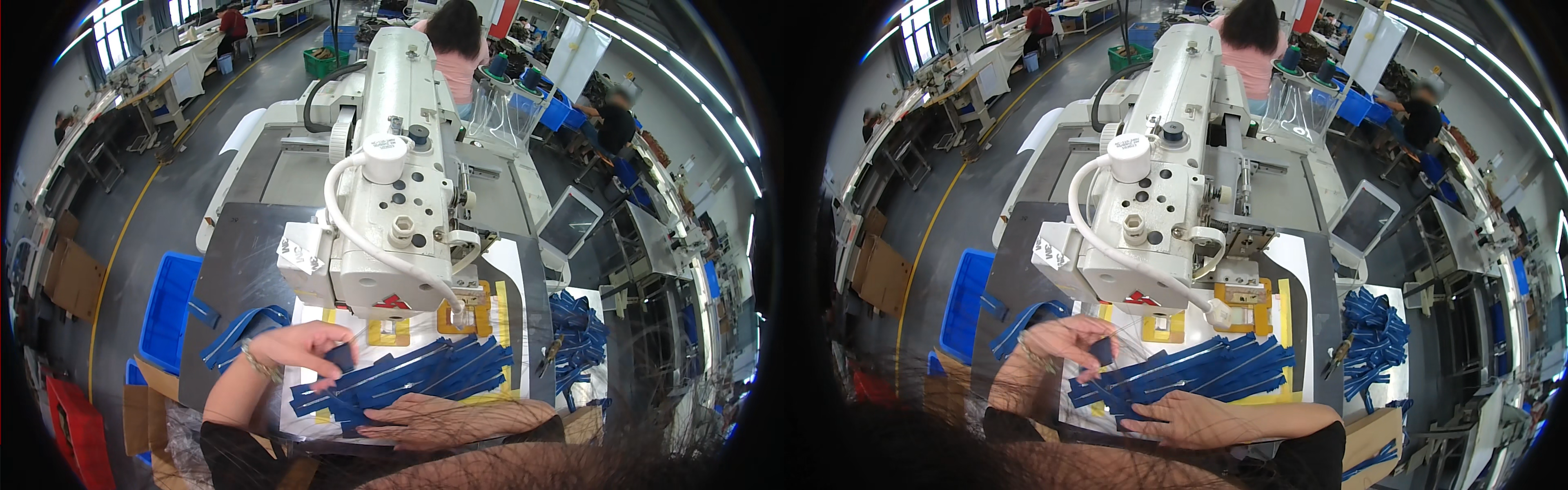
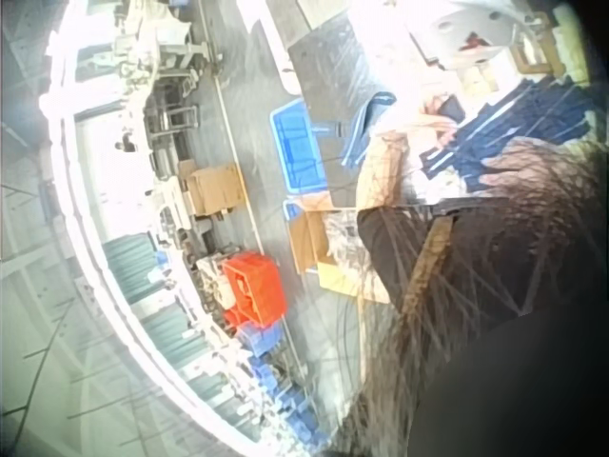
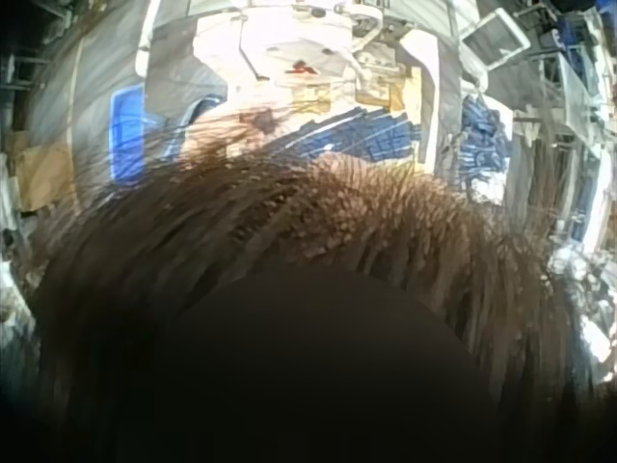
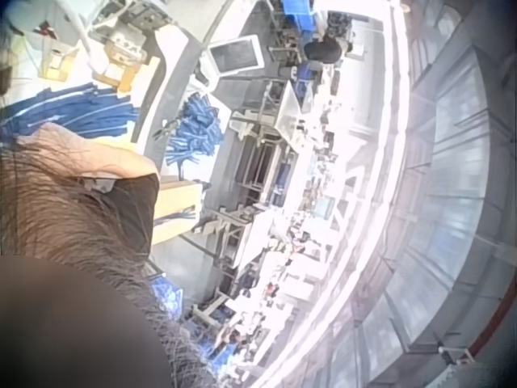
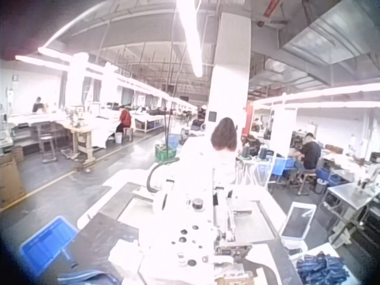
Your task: Sewing blue fabric straps using an industrial sewing machine.
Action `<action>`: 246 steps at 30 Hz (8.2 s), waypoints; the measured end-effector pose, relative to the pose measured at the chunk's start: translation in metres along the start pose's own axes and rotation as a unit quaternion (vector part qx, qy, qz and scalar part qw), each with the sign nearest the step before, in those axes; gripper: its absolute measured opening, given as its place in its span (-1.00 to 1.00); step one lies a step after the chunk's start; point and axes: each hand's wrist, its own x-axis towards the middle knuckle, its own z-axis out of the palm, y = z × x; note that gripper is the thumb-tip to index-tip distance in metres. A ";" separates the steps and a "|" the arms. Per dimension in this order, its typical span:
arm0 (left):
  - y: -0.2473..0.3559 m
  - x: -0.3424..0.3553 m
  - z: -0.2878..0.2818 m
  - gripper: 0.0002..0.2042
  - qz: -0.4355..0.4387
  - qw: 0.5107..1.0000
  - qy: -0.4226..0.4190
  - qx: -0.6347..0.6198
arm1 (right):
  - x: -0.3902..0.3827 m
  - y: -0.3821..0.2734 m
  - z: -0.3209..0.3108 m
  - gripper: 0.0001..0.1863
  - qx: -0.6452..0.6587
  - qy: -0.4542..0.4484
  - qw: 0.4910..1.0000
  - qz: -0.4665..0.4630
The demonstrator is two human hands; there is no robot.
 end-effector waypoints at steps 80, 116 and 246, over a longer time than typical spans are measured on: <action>-0.469 -0.367 0.116 -0.79 -0.351 0.412 0.753 0.374 | 0.007 0.026 -0.032 -0.57 -0.073 0.103 0.939 0.320; -0.307 -0.455 0.116 -0.79 -0.330 0.618 0.701 0.135 | -0.028 0.029 -0.032 -0.61 -0.066 0.098 0.939 0.324; -0.078 0.053 0.014 -0.76 0.032 0.764 0.338 0.549 | 0.006 0.086 0.030 -0.89 0.576 0.372 0.682 0.255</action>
